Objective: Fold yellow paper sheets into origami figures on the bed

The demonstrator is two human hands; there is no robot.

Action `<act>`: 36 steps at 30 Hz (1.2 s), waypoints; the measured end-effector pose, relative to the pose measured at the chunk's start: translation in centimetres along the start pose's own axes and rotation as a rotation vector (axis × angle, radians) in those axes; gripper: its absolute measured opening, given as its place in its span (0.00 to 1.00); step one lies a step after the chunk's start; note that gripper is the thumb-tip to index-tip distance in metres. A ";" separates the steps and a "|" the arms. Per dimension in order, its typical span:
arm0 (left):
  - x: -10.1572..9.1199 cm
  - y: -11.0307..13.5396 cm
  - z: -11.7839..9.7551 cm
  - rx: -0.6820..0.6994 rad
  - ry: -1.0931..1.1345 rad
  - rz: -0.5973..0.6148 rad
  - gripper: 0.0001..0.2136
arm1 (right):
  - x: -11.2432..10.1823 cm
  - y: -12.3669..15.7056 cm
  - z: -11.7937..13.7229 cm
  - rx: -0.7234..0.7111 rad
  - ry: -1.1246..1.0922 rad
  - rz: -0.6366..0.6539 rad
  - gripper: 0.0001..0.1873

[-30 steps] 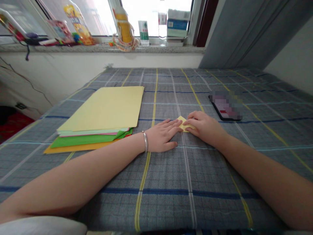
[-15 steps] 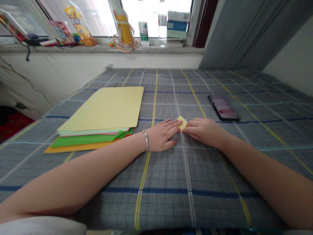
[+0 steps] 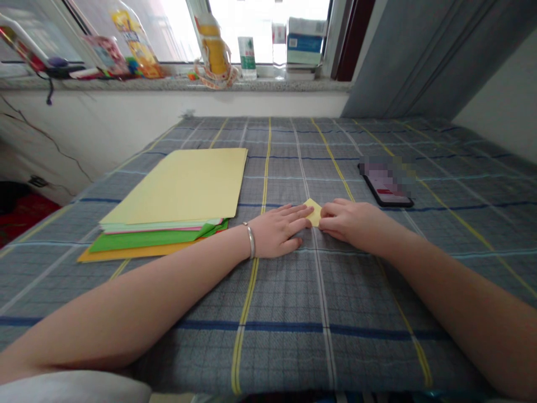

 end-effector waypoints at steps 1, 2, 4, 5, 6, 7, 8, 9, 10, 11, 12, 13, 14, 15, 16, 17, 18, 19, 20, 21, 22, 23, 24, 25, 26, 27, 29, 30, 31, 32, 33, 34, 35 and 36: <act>-0.1 0.0 0.0 0.007 0.000 -0.003 0.19 | -0.1 0.1 0.0 0.003 -0.003 0.006 0.07; -0.1 0.0 0.0 0.013 0.002 -0.009 0.18 | -0.2 0.2 -0.1 0.009 -0.005 0.013 0.07; -0.2 0.0 0.0 0.019 0.005 -0.015 0.18 | -0.2 0.4 -0.2 0.028 -0.012 0.025 0.07; -0.2 0.0 0.0 0.018 0.006 -0.013 0.18 | -0.3 0.5 -0.3 0.040 -0.021 0.032 0.08; -0.2 0.0 0.0 0.015 0.005 -0.010 0.18 | -0.2 0.6 -0.4 0.047 -0.031 0.040 0.08; -0.2 0.0 -0.1 0.012 0.003 -0.007 0.18 | -0.2 0.8 -0.5 0.052 -0.044 0.047 0.08; -0.2 0.0 -0.1 0.009 0.002 -0.006 0.18 | -0.1 0.9 -0.6 0.052 -0.059 0.053 0.09; -0.2 0.0 -0.1 0.008 0.000 -0.009 0.17 | -0.1 1.0 -0.7 0.053 -0.076 0.057 0.09; -0.2 0.0 -0.1 0.008 0.000 -0.014 0.17 | -0.1 1.2 -0.8 0.057 -0.092 0.059 0.09; -0.2 0.0 -0.1 0.011 0.000 -0.019 0.17 | -0.1 1.3 -0.9 0.066 -0.106 0.059 0.09; -0.2 0.0 0.0 0.013 -0.001 -0.024 0.17 | -0.1 1.4 -1.1 0.077 -0.114 0.062 0.09; -0.2 0.0 0.0 0.016 -0.001 -0.026 0.17 | -0.2 1.5 -1.2 0.086 -0.117 0.071 0.10; -0.2 0.0 0.0 0.019 -0.002 -0.027 0.16 | -0.3 1.6 -1.3 0.095 -0.115 0.085 0.10; -0.2 0.0 0.0 0.021 -0.004 -0.029 0.16 | -0.3 1.7 -1.4 0.103 -0.110 0.103 0.10; -0.2 0.0 0.0 0.022 -0.006 -0.029 0.16 | -0.4 1.8 -1.4 0.108 -0.104 0.124 0.11; -0.2 0.0 -0.1 0.022 -0.008 -0.028 0.16 | -0.4 1.9 -1.6 0.112 -0.100 0.141 0.11; -0.2 0.0 -0.1 0.022 -0.010 -0.025 0.16 | -0.4 2.0 -1.7 0.117 -0.099 0.154 0.11; -0.3 0.0 -0.1 0.020 -0.012 -0.021 0.16 | -0.3 2.1 -1.8 0.125 -0.101 0.159 0.11; -0.3 0.0 -0.1 0.017 -0.013 -0.017 0.16 | -0.3 2.2 -2.0 0.133 -0.107 0.161 0.11; -0.3 0.0 -0.1 0.015 -0.012 -0.015 0.16 | -0.2 2.3 -2.2 0.140 -0.117 0.160 0.11; -0.3 0.0 -0.1 0.015 -0.009 -0.015 0.16 | 0.0 2.5 -2.4 0.148 -0.130 0.158 0.11; -0.3 0.0 -0.2 0.015 -0.005 -0.017 0.16 | 0.1 2.6 -2.5 0.155 -0.142 0.159 0.11; -0.3 0.0 -0.2 0.016 0.000 -0.021 0.16 | 0.2 2.7 -2.7 0.158 -0.152 0.162 0.11; -0.3 0.0 -0.2 0.018 0.004 -0.025 0.15 | 0.2 2.8 -2.7 0.159 -0.157 0.167 0.11; -0.3 0.0 -0.1 0.020 0.007 -0.028 0.15 | 0.2 2.8 -2.8 0.158 -0.157 0.172 0.11; -0.3 0.0 -0.1 0.021 0.008 -0.031 0.15 | 0.2 2.9 -2.8 0.158 -0.155 0.176 0.11; -0.2 0.0 -0.1 0.025 0.002 -0.033 0.15 | 0.1 3.0 -2.7 0.164 -0.151 0.179 0.11; -0.2 0.0 -0.1 0.028 -0.003 -0.035 0.15 | 0.0 3.0 -2.7 0.173 -0.147 0.177 0.11; -0.2 0.0 -0.1 0.030 -0.008 -0.035 0.15 | 0.0 3.0 -2.8 0.189 -0.140 0.176 0.11; -0.2 0.0 -0.1 0.029 -0.013 -0.036 0.15 | 0.0 3.0 -2.8 0.218 -0.127 0.174 0.10; -0.2 0.0 -0.1 0.026 -0.017 -0.035 0.15 | 0.0 3.0 -3.0 0.264 -0.111 0.173 0.10; -0.2 0.0 -0.1 0.021 -0.021 -0.032 0.15 | 0.2 2.9 -3.2 0.326 -0.097 0.174 0.09; -0.2 0.0 -0.1 0.016 -0.025 -0.027 0.16 | 0.4 2.9 -3.4 0.396 -0.092 0.173 0.09; -0.2 0.0 -0.1 0.011 -0.027 -0.022 0.16 | 0.7 2.8 -3.6 0.460 -0.106 0.163 0.09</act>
Point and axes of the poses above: each hand's wrist, its own y-axis away from the middle knuckle, its own x-axis out of the palm, z = x × y, the point moved 4 cm from there along -y, towards the middle knuckle, and after that the axes turned 12 degrees about y, right-handed, at the moved point
